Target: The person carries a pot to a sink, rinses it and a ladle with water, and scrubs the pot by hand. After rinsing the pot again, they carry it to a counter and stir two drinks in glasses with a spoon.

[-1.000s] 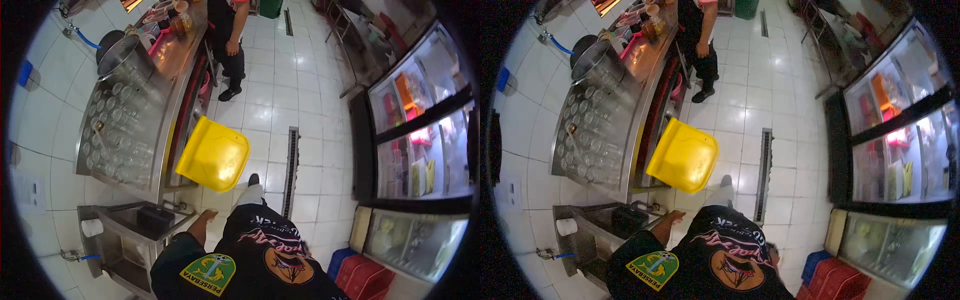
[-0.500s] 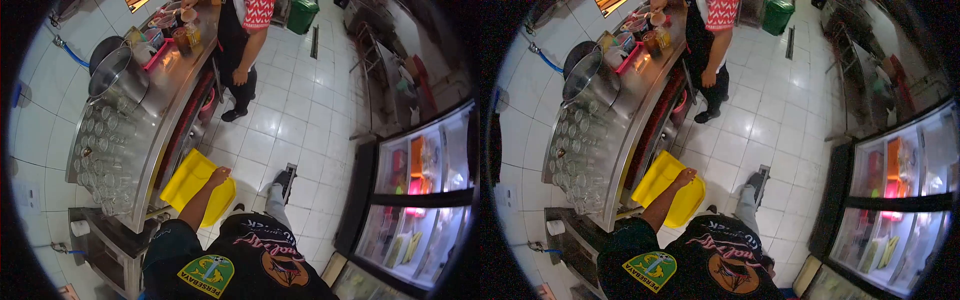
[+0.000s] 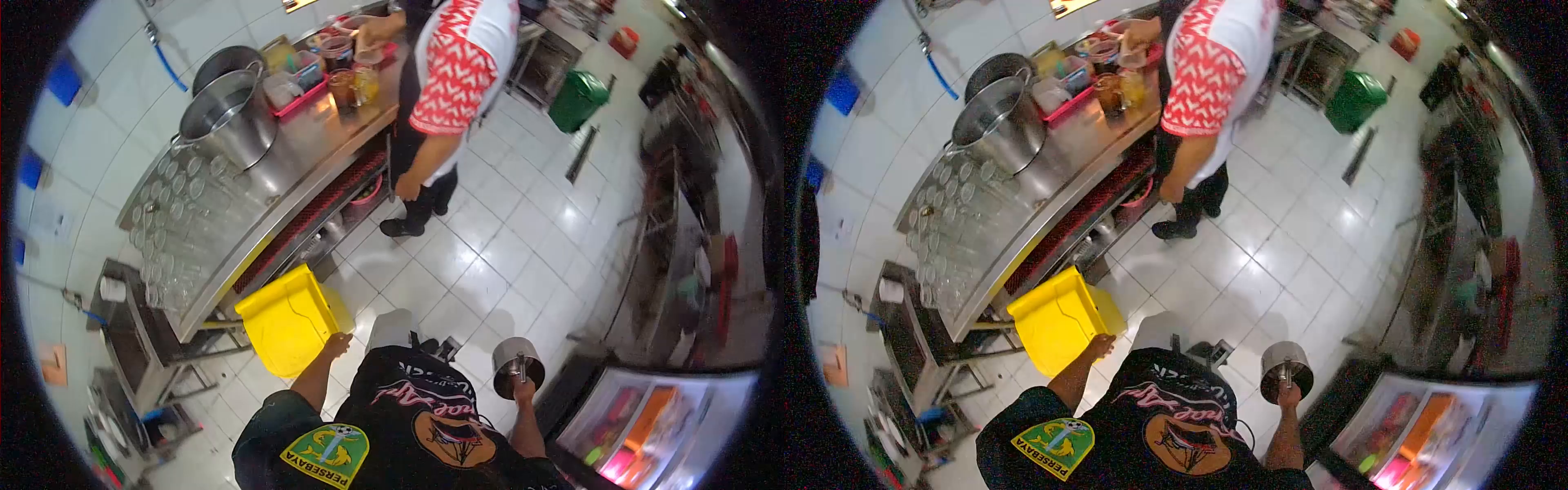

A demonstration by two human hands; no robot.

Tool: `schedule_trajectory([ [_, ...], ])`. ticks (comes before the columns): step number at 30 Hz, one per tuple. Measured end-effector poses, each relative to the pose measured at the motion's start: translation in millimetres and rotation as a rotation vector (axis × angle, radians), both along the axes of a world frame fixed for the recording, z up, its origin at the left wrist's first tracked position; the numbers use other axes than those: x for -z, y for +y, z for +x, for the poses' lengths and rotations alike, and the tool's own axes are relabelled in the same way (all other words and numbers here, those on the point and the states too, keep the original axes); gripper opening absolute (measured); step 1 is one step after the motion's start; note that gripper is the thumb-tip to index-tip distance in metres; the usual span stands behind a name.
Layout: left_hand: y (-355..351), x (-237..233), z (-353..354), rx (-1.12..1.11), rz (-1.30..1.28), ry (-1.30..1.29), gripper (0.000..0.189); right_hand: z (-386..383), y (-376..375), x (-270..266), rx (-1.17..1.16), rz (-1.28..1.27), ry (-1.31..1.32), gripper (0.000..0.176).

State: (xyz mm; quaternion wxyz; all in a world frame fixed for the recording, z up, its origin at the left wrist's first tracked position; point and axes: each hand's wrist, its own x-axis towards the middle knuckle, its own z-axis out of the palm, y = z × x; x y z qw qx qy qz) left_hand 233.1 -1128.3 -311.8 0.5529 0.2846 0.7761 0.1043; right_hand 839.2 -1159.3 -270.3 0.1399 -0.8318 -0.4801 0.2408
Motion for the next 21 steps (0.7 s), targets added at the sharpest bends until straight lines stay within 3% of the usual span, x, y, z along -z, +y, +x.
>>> schedule_trajectory([
  [2, -7, 6, 14, -0.042, -0.131, 0.011, 0.043, 12, 61, -38, -0.079, -0.022, 0.034, 0.036],
  [3, -6, 11, 20, -0.041, -0.218, 0.007, 0.042, 25, 84, -29, -0.108, -0.016, 0.030, 0.036],
  [5, -6, 13, 34, -0.118, -0.242, -0.024, 0.043, 40, 126, -16, -0.265, -0.057, -0.216, 0.034],
  [8, 17, 9, 48, -0.122, -0.234, -0.013, 0.046, 33, 180, -34, -0.131, -0.168, -0.017, 0.034],
  [9, 32, 10, 52, -0.132, -0.228, -0.028, 0.046, 40, 190, -18, -0.286, -0.128, -0.206, 0.040],
  [11, 69, 17, 51, -0.121, -0.243, -0.088, 0.044, 33, 214, -29, -0.300, -0.196, -0.128, 0.034],
  [13, 111, 38, 50, -0.102, -0.084, -0.064, 0.047, 28, 255, -32, -0.276, -0.180, -0.118, 0.035],
  [14, 129, 81, 42, -0.124, -0.016, -0.154, 0.048, 31, 260, -28, -0.238, -0.189, -0.098, 0.036],
  [16, 186, 37, 43, -0.138, 0.146, -0.018, 0.045, 48, 252, -15, -0.158, -0.229, -0.057, 0.038],
  [17, 207, 55, 33, -0.220, 0.211, -0.063, 0.043, 53, 255, -6, -0.121, -0.240, -0.030, 0.039],
  [18, 230, 45, 30, -0.289, 0.259, -0.088, 0.039, 55, 267, -1, -0.134, -0.241, -0.028, 0.039],
  [19, 253, 30, 28, -0.354, 0.311, -0.111, 0.036, 76, 262, 10, -0.222, -0.258, -0.060, 0.038],
  [20, 265, 25, 24, -0.357, 0.312, -0.104, 0.036, 102, 176, 43, -0.305, -0.273, -0.091, 0.038],
  [21, 278, 28, 20, -0.445, 0.457, -0.241, 0.032, 109, 198, 47, -0.385, -0.288, -0.123, 0.037],
])
